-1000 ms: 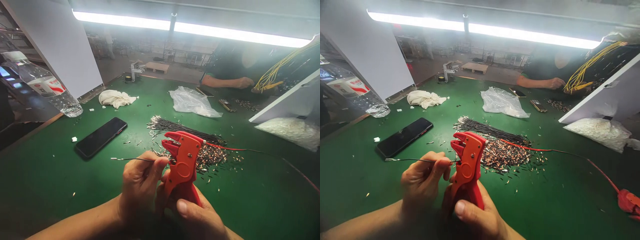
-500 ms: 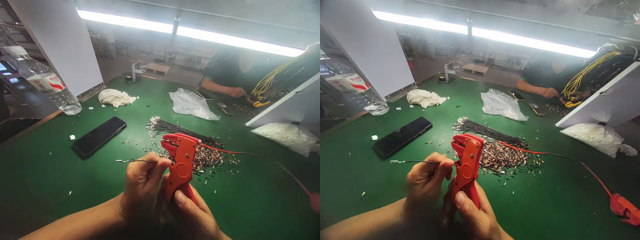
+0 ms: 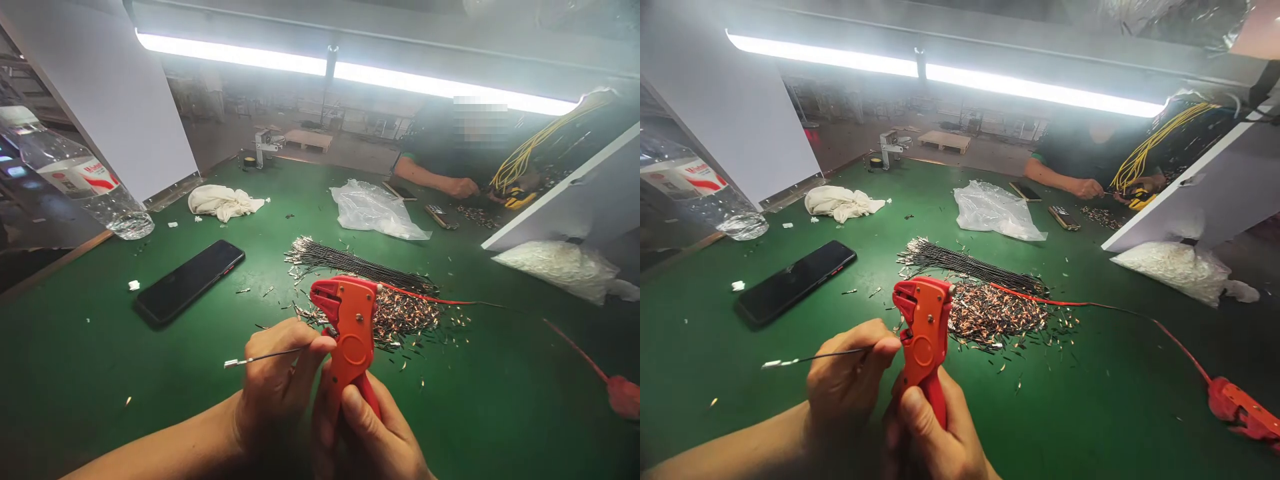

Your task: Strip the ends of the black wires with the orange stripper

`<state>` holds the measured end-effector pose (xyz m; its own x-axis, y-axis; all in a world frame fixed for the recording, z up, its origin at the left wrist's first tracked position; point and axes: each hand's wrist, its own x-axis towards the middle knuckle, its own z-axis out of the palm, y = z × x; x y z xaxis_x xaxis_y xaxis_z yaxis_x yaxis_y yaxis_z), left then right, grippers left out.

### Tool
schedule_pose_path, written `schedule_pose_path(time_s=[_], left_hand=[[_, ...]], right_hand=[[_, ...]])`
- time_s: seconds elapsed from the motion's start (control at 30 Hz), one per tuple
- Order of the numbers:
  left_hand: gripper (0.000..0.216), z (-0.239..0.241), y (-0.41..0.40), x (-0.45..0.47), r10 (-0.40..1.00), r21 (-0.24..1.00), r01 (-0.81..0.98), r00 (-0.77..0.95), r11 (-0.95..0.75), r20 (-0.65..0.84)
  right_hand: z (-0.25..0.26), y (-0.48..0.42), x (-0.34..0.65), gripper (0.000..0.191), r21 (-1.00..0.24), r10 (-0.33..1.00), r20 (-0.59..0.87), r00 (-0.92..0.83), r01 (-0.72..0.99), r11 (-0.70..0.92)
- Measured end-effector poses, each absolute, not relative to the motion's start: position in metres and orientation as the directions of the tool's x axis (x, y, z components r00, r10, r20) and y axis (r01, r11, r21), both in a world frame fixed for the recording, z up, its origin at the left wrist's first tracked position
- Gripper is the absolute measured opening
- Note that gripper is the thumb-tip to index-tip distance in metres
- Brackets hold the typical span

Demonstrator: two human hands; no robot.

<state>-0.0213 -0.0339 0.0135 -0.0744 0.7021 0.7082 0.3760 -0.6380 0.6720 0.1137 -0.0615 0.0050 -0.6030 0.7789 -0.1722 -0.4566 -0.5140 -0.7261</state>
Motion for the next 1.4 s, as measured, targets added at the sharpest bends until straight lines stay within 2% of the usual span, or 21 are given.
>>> schedule_pose_path(time_s=[0.17, 0.33, 0.5, 0.57, 0.77, 0.87, 0.97, 1.1, 1.27, 1.4], left_hand=[[0.022, 0.012, -0.034, -0.023, 0.703, 0.671, 0.383, -0.073, -0.635, 0.707], [0.018, 0.010, -0.035, -0.023, 0.728, 0.708, 0.378, -0.118, -0.597, 0.676], [0.018, 0.009, -0.037, -0.020, 0.724, 0.721, 0.328, -0.140, -0.610, 0.676], [0.016, 0.008, -0.036, -0.021, 0.687, 0.681, 0.342, -0.124, -0.648, 0.716], [0.020, 0.007, -0.030, -0.029, 0.578, 0.533, 0.429, -0.030, -0.730, 0.816], [0.013, 0.007, -0.031, -0.032, 0.501, 0.396, 0.479, 0.110, -0.783, 0.859], [0.009, 0.005, -0.033, -0.033, 0.478, 0.324, 0.528, 0.185, -0.786, 0.859], [0.014, 0.005, -0.032, -0.033, 0.463, 0.308, 0.545, 0.172, -0.780, 0.869], [0.019, 0.012, -0.030, -0.033, 0.512, 0.381, 0.506, 0.146, -0.774, 0.846], [0.020, 0.016, -0.031, -0.034, 0.521, 0.400, 0.495, 0.131, -0.771, 0.843]], right_hand=[[0.002, -0.064, 0.116, 0.039, -0.778, 0.805, -0.132, -0.578, -0.443, -0.445], [0.004, -0.062, 0.116, 0.041, -0.626, 0.702, -0.142, -0.698, -0.486, -0.610], [0.011, -0.053, 0.112, 0.057, -0.759, 0.723, -0.013, -0.691, -0.464, -0.458], [0.012, -0.051, 0.113, 0.061, -0.771, 0.713, -0.035, -0.700, -0.435, -0.465], [0.007, -0.050, 0.121, 0.051, -0.683, 0.662, -0.121, -0.740, -0.421, -0.596], [0.008, -0.048, 0.122, 0.049, -0.727, 0.713, -0.119, -0.691, -0.429, -0.537], [0.008, -0.047, 0.123, 0.045, -0.779, 0.766, -0.084, -0.637, -0.437, -0.449], [0.004, -0.051, 0.126, 0.037, -0.784, 0.798, -0.144, -0.585, -0.425, -0.453], [0.000, -0.056, 0.126, 0.030, -0.703, 0.761, -0.256, -0.595, -0.426, -0.570], [-0.003, -0.058, 0.126, 0.030, -0.686, 0.773, -0.287, -0.567, -0.442, -0.578]])
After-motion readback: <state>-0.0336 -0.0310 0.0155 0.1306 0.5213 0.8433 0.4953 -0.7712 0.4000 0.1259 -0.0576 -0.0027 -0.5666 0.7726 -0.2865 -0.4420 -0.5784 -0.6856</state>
